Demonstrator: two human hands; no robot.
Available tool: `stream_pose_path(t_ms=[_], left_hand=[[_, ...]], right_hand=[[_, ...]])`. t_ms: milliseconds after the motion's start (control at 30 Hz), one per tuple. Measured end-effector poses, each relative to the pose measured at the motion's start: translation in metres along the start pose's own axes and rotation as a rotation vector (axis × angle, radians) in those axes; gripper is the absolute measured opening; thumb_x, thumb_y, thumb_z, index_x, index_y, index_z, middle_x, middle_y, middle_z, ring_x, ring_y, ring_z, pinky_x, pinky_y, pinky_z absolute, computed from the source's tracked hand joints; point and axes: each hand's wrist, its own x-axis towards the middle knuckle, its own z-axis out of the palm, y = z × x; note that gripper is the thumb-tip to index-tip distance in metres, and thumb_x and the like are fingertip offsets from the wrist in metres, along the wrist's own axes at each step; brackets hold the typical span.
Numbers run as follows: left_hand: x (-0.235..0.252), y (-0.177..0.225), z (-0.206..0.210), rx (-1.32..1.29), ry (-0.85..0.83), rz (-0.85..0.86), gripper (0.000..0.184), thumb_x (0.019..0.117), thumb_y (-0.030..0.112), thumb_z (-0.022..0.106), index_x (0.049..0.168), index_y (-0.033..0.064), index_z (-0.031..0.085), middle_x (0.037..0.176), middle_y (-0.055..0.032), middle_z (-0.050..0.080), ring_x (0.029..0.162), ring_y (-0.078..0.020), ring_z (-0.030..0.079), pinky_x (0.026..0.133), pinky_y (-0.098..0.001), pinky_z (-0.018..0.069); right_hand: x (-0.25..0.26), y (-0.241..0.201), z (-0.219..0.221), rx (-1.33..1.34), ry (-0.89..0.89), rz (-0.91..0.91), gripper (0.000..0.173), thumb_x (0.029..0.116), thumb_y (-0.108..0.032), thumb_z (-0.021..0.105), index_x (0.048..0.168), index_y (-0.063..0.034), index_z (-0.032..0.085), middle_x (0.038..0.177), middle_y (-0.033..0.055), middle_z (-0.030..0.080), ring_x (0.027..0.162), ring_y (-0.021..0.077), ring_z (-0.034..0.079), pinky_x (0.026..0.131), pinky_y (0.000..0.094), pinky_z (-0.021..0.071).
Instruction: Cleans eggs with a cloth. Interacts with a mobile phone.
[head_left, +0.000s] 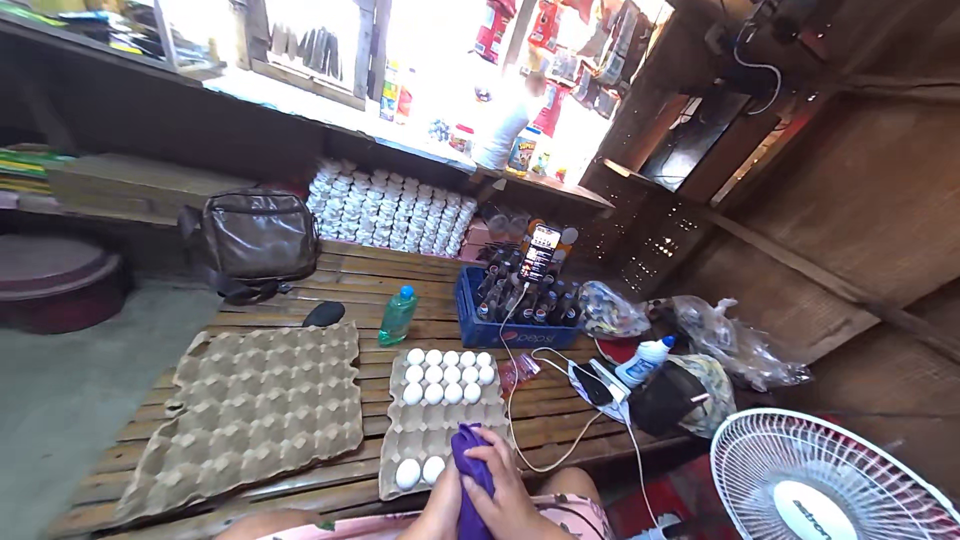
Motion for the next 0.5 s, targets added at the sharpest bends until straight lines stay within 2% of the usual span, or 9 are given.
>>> stream_pose_path(t_ms=[100,133,167,233,300,333,400,433,500], left_hand=[[0.0,0.0,-0.003,0.21,-0.145,-0.006,0.058,0.1112,0.035,0.007,0.134,0.0028,0.049,0.107,-0.0085,0.068,0.098,-0.0157,0.066,0.087,-0.0397,0.0558],[0.002,-0.002,-0.004,0.267,-0.175,-0.002,0.057,0.1112,0.036,0.009,0.133,0.0028,0.051,0.104,-0.0078,0.069,0.093,-0.0149,0.067,0.083,-0.0384,0.0561],[0.006,-0.005,-0.005,0.322,-0.187,0.016,0.054,0.1108,0.036,0.012,0.129,0.0046,0.052,0.096,-0.0047,0.068,0.083,-0.0116,0.064,0.074,-0.0341,0.0546],[0.011,-0.006,-0.006,0.386,-0.209,0.06,0.044,0.1098,0.034,0.02,0.127,0.0069,0.05,0.085,0.0002,0.059,0.065,-0.0063,0.053,0.059,-0.0264,0.0467],[0.014,-0.005,-0.006,0.417,-0.203,0.101,0.04,0.1094,0.033,0.027,0.127,0.0062,0.05,0.084,0.0013,0.056,0.061,-0.0043,0.049,0.057,-0.024,0.0446],[0.015,-0.004,-0.006,0.412,-0.186,0.114,0.041,0.1097,0.033,0.028,0.129,0.0046,0.05,0.088,-0.0003,0.057,0.065,-0.0044,0.052,0.06,-0.0242,0.0467],[0.014,-0.002,-0.004,0.337,-0.108,0.123,0.048,0.1112,0.033,0.024,0.135,-0.0003,0.049,0.099,-0.0066,0.063,0.079,-0.009,0.061,0.071,-0.03,0.0532],[0.014,0.0,-0.003,0.271,-0.055,0.11,0.052,0.1119,0.036,0.02,0.135,-0.0001,0.05,0.103,-0.0091,0.067,0.087,-0.0127,0.066,0.079,-0.0348,0.0566],[0.016,0.004,-0.002,0.129,0.03,0.08,0.06,0.1117,0.042,0.015,0.135,0.0012,0.052,0.111,-0.012,0.069,0.101,-0.0175,0.068,0.09,-0.0412,0.0563]], right_hand=[[0.018,0.007,-0.016,0.158,-0.031,0.138,0.033,0.095,-0.018,0.061,0.121,0.0016,0.067,0.138,0.0232,0.056,0.133,0.0311,0.052,0.112,0.0461,0.043],[0.023,0.009,-0.021,0.23,-0.029,0.208,0.033,0.0951,-0.017,0.06,0.121,0.0023,0.067,0.135,0.0217,0.058,0.13,0.0278,0.053,0.111,0.0435,0.0436],[0.028,0.01,-0.025,0.314,-0.036,0.292,0.034,0.0956,-0.017,0.058,0.122,0.0026,0.066,0.132,0.0197,0.059,0.127,0.0241,0.055,0.109,0.0408,0.0443],[0.034,0.007,-0.03,0.506,-0.048,0.468,0.032,0.0997,-0.014,0.054,0.127,0.0016,0.061,0.124,0.0133,0.063,0.114,0.0155,0.061,0.101,0.0353,0.0501],[0.035,0.006,-0.029,0.644,-0.016,0.585,0.031,0.1041,-0.017,0.048,0.129,-0.0006,0.058,0.114,0.0099,0.068,0.103,0.0127,0.066,0.094,0.0344,0.0544],[0.033,0.006,-0.026,0.669,0.012,0.609,0.033,0.1054,-0.019,0.046,0.131,-0.0014,0.058,0.114,0.01,0.068,0.103,0.013,0.066,0.094,0.0351,0.0545],[0.027,0.002,-0.017,0.627,0.067,0.567,0.036,0.1054,-0.019,0.047,0.135,-0.0013,0.058,0.124,0.0117,0.066,0.112,0.0138,0.064,0.101,0.0359,0.0517],[0.023,0.0,-0.012,0.566,0.069,0.499,0.04,0.1036,-0.018,0.051,0.139,0.0002,0.056,0.134,0.0148,0.062,0.123,0.0165,0.06,0.108,0.0376,0.0478],[0.015,-0.001,-0.001,0.393,0.033,0.329,0.058,0.095,-0.023,0.063,0.145,0.0034,0.05,0.15,0.0236,0.048,0.14,0.0292,0.046,0.117,0.0456,0.0386]])
